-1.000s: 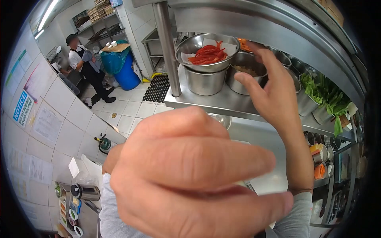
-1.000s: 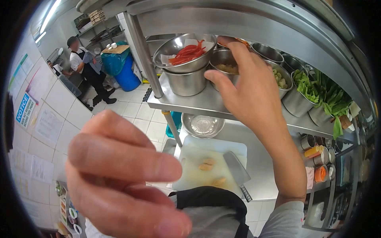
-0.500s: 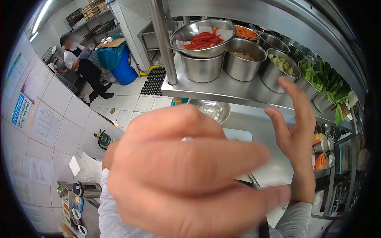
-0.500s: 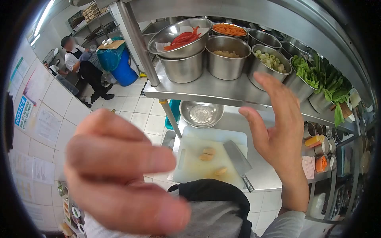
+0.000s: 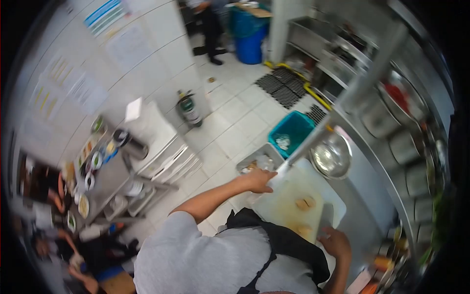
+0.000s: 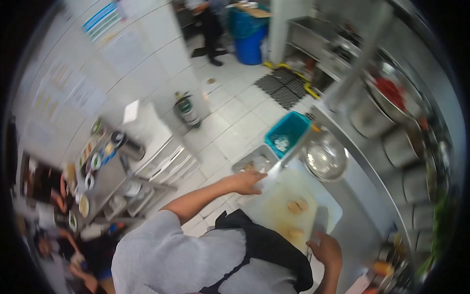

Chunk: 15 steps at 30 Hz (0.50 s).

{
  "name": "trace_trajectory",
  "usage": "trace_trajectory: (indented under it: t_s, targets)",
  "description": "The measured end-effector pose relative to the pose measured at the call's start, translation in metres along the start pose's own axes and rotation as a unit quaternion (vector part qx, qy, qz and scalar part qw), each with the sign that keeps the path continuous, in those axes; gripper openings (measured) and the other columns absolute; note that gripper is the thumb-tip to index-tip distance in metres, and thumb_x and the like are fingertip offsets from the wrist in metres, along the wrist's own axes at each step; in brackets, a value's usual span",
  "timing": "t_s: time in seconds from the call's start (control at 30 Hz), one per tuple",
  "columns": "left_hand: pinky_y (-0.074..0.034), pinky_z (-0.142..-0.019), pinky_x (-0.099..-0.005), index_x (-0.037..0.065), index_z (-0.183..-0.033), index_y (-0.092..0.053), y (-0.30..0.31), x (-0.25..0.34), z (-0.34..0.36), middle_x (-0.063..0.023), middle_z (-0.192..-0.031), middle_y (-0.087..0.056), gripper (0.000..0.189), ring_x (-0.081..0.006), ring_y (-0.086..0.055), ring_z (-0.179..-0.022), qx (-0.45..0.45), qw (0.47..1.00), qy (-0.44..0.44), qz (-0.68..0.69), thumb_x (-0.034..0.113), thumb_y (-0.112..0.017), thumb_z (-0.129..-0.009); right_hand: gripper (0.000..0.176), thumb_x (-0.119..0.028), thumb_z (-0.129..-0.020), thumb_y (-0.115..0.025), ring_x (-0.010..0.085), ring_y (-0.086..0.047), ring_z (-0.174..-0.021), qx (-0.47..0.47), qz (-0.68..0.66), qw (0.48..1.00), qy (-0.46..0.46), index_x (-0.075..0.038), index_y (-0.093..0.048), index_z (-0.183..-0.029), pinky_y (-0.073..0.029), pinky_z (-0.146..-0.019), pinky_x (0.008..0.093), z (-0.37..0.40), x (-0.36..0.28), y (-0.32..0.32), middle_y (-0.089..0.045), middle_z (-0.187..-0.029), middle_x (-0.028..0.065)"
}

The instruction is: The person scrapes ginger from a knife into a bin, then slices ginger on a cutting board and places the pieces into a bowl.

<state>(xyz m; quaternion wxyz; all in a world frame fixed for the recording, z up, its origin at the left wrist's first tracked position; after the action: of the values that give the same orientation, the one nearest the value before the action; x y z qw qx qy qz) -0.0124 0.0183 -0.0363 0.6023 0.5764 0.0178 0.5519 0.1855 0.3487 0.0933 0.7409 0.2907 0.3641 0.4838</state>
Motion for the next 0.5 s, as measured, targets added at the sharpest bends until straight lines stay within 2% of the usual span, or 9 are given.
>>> trace_trajectory:
  t_s: [0.03,0.07,0.13,0.27,0.33,0.5]
  targets:
    - [-0.05,-0.115,-0.0588,0.007,-0.166,-0.047,-0.014,-0.009,0.011,-0.0295,-0.15,-0.061,0.086,-0.0499,-0.058,-0.138,-0.008,0.998,0.055,0.018,0.043,-0.08,-0.095,0.056,-0.041,-0.089,-0.084,0.0385,-0.078,-0.098,-0.002,-0.026,1.0,0.014,-0.009,-0.076,-0.134,-0.06,-0.09,0.0497,-0.006,-0.008,-0.004,-0.079,-0.119,0.0227]
    - [-0.05,-0.115,-0.0588,0.007,-0.166,-0.047,-0.03,-0.018,0.019,-0.0295,-0.15,-0.061,0.086,-0.0499,-0.058,-0.138,0.01,0.996,0.08,0.034,0.043,-0.08,-0.095,0.056,-0.041,-0.089,-0.084,0.0385,-0.078,-0.098,-0.016,-0.006,0.999,0.039,-0.009,-0.076,-0.134,-0.06,-0.09,0.0497,-0.014,-0.016,-0.009,-0.079,-0.119,0.0227]
    - [-0.051,-0.111,-0.0595,0.007,-0.158,-0.058,-0.067,-0.03,0.029,-0.0247,-0.146,-0.065,0.079,-0.0458,-0.061,-0.136,0.014,0.997,0.077,0.007,0.048,-0.079,-0.093,0.056,-0.039,-0.089,-0.085,0.036,-0.078,-0.093,-0.004,-0.036,0.999,0.039,-0.01,-0.075,-0.136,-0.061,-0.087,0.0466,-0.035,-0.026,-0.011,-0.08,-0.12,0.0218]
    - [-0.05,-0.111,-0.0609,0.011,-0.154,-0.064,-0.099,-0.028,0.058,-0.0205,-0.148,-0.065,0.072,-0.0436,-0.059,-0.139,0.036,0.994,0.107,0.017,0.046,-0.08,-0.093,0.054,-0.026,-0.093,-0.084,0.0274,-0.077,-0.094,-0.001,-0.025,0.992,0.126,-0.004,-0.072,-0.141,-0.061,-0.088,0.041,-0.059,-0.082,0.0,-0.079,-0.123,0.0211]
    - [-0.051,-0.111,-0.0627,0.014,-0.16,-0.058,-0.106,-0.022,0.073,-0.018,-0.154,-0.059,0.074,-0.0421,-0.051,-0.147,0.058,0.992,0.114,0.02,0.046,-0.078,-0.096,0.055,-0.026,-0.093,-0.084,0.0294,-0.078,-0.094,-0.006,-0.014,0.987,0.162,-0.002,-0.072,-0.141,-0.061,-0.088,0.041,-0.062,-0.105,0.001,-0.079,-0.126,0.0224]
    - [-0.048,-0.113,-0.0641,0.019,-0.162,-0.057,-0.122,-0.017,0.101,-0.0187,-0.157,-0.056,0.074,-0.0436,-0.051,-0.147,0.095,0.978,0.175,0.056,0.048,-0.077,-0.096,0.055,-0.026,-0.094,-0.083,0.0312,-0.079,-0.096,-0.037,-0.023,0.975,0.219,-0.001,-0.071,-0.141,-0.062,-0.089,0.0407,-0.06,-0.116,-0.003,-0.078,-0.13,0.0231]
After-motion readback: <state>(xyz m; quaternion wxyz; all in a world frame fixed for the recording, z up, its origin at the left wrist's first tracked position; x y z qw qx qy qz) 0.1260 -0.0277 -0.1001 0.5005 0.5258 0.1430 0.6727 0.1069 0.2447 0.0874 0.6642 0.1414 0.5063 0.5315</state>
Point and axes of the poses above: each hand's wrist, its own z-axis away from the middle knuckle, its own y-axis out of the back of the hand, x = y × z, the point moved 8 cm from there along -z, towards the middle knuckle
